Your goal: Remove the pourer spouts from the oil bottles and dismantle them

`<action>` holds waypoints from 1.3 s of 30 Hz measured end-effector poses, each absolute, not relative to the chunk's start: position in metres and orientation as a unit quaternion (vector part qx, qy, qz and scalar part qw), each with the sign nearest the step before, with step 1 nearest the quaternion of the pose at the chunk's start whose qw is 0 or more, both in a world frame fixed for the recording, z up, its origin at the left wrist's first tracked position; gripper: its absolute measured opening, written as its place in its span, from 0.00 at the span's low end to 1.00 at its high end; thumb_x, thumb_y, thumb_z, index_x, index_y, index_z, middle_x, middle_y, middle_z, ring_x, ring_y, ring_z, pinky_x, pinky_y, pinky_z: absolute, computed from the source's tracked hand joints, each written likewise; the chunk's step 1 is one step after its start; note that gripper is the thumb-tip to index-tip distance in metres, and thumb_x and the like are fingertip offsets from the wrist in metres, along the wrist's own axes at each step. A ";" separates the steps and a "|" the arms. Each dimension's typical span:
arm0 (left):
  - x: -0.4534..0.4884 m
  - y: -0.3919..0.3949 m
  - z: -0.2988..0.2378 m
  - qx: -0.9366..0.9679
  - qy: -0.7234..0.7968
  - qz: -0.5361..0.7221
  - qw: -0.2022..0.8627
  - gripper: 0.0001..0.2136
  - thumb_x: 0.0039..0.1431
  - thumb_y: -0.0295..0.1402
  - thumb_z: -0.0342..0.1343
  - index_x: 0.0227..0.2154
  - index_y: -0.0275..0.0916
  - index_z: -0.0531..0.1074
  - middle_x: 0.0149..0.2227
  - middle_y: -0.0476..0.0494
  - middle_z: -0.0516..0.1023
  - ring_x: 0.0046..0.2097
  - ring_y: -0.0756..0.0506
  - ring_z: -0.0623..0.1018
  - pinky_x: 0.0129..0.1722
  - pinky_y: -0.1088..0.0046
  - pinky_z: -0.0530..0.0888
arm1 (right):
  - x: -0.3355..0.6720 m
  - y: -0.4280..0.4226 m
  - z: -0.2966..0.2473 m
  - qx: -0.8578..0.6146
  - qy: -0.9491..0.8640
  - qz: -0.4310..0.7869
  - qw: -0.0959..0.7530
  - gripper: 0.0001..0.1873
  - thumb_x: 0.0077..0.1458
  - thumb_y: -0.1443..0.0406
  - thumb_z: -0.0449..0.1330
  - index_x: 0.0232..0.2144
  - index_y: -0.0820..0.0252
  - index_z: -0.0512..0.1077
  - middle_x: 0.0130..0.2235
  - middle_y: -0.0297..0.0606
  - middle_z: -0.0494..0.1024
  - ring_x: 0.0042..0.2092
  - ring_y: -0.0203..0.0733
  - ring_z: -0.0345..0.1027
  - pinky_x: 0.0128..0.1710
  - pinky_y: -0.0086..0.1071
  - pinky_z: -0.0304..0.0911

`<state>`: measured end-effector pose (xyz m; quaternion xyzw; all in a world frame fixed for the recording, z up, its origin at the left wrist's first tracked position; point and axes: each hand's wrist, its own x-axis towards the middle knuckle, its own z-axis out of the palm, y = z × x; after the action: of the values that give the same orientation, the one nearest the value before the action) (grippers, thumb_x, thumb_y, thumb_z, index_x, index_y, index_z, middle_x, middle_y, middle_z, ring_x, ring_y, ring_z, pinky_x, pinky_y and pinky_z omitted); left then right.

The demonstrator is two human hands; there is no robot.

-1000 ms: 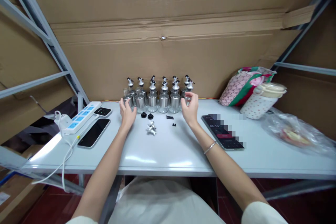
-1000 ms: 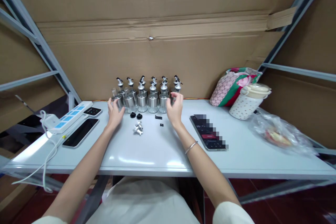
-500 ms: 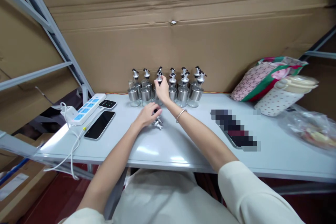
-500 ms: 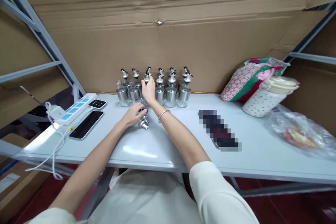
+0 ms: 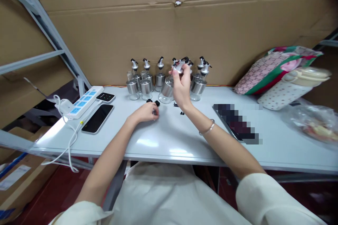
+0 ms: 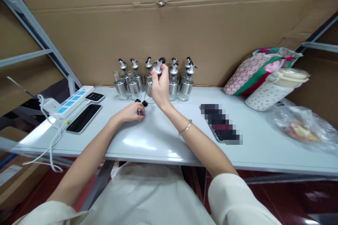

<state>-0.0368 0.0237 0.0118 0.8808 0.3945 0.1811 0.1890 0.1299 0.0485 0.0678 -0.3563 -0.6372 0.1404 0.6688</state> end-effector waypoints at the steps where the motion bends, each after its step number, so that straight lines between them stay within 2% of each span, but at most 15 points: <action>1: -0.040 0.024 0.013 0.878 0.400 0.177 0.196 0.04 0.45 0.30 0.56 0.24 0.38 0.76 0.32 0.43 0.75 0.33 0.45 0.74 0.37 0.70 0.71 | 0.134 0.040 0.064 -0.348 -0.640 0.152 0.669 0.16 0.65 0.51 0.44 0.47 0.53 0.57 0.45 0.41 0.69 0.48 0.44 0.68 0.54 0.48 0.63; 6: -0.045 0.025 0.015 0.865 0.416 0.171 0.221 0.06 0.44 0.34 0.60 0.26 0.38 0.76 0.31 0.46 0.76 0.34 0.45 0.75 0.37 0.71 0.71 | 0.146 0.008 0.043 -0.336 -0.651 0.188 0.654 0.17 0.64 0.50 0.44 0.46 0.52 0.58 0.40 0.39 0.70 0.41 0.44 0.71 0.47 0.45 0.67; 9: -0.040 0.021 0.016 0.860 0.417 0.182 0.232 0.14 0.41 0.40 0.64 0.31 0.38 0.76 0.34 0.45 0.76 0.36 0.43 0.75 0.39 0.68 0.72 | 0.148 0.000 0.037 -0.333 -0.664 0.195 0.641 0.17 0.63 0.49 0.45 0.44 0.53 0.59 0.39 0.39 0.71 0.38 0.44 0.70 0.43 0.43 0.68; 12: -0.031 0.012 0.021 0.854 0.406 0.213 0.246 0.26 0.37 0.43 0.68 0.41 0.38 0.74 0.40 0.42 0.76 0.43 0.39 0.75 0.46 0.63 0.72 | 0.147 -0.005 0.034 -0.333 -0.670 0.189 0.636 0.17 0.63 0.48 0.45 0.42 0.53 0.59 0.38 0.39 0.71 0.36 0.44 0.70 0.41 0.43 0.68; 15: -0.015 0.000 0.026 0.843 0.386 0.264 0.265 0.35 0.38 0.43 0.69 0.51 0.39 0.67 0.51 0.38 0.72 0.53 0.37 0.72 0.53 0.62 0.69 | 0.144 -0.008 0.031 -0.336 -0.675 0.180 0.631 0.17 0.64 0.48 0.43 0.41 0.53 0.59 0.36 0.38 0.70 0.36 0.44 0.69 0.41 0.43 0.68; 17: -0.005 -0.005 0.025 0.831 0.378 0.298 0.279 0.37 0.41 0.41 0.68 0.55 0.38 0.62 0.54 0.37 0.70 0.58 0.36 0.68 0.57 0.61 0.66 | 0.142 -0.010 0.029 -0.339 -0.681 0.174 0.626 0.18 0.64 0.48 0.42 0.41 0.53 0.59 0.35 0.38 0.69 0.37 0.45 0.69 0.41 0.43 0.67; 19: 0.002 -0.008 0.022 0.819 0.374 0.319 0.296 0.36 0.44 0.38 0.66 0.57 0.36 0.59 0.52 0.37 0.71 0.60 0.36 0.67 0.58 0.61 0.65 | 0.140 -0.012 0.027 -0.340 -0.686 0.165 0.622 0.19 0.63 0.47 0.42 0.41 0.53 0.59 0.36 0.39 0.69 0.37 0.45 0.68 0.41 0.43 0.67; 27: 0.004 -0.005 0.010 0.800 0.374 0.321 0.343 0.34 0.44 0.34 0.64 0.55 0.33 0.59 0.47 0.38 0.75 0.53 0.37 0.73 0.54 0.62 0.68 | 0.138 -0.014 0.025 -0.360 -0.688 0.149 0.612 0.21 0.63 0.45 0.42 0.41 0.53 0.59 0.32 0.37 0.68 0.34 0.45 0.66 0.39 0.43 0.66; 33: 0.004 -0.005 0.009 0.798 0.383 0.312 0.346 0.36 0.43 0.37 0.65 0.56 0.36 0.57 0.48 0.39 0.74 0.42 0.40 0.77 0.43 0.65 0.73 | 0.139 -0.014 0.028 -0.357 -0.685 0.146 0.618 0.20 0.63 0.46 0.43 0.41 0.54 0.59 0.32 0.37 0.69 0.34 0.45 0.66 0.39 0.44 0.65; 39: 0.005 -0.006 0.006 0.803 0.385 0.317 0.328 0.36 0.43 0.40 0.66 0.55 0.38 0.58 0.46 0.42 0.74 0.42 0.41 0.76 0.41 0.66 0.72 | 0.142 -0.015 0.034 -0.346 -0.690 0.157 0.616 0.22 0.60 0.43 0.46 0.42 0.53 0.60 0.35 0.38 0.72 0.38 0.46 0.69 0.43 0.45 0.66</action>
<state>0.0046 -0.0058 0.0062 0.8025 0.3850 0.3167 0.3277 0.1416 -0.0152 0.0336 -0.3460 -0.6903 0.1570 0.6157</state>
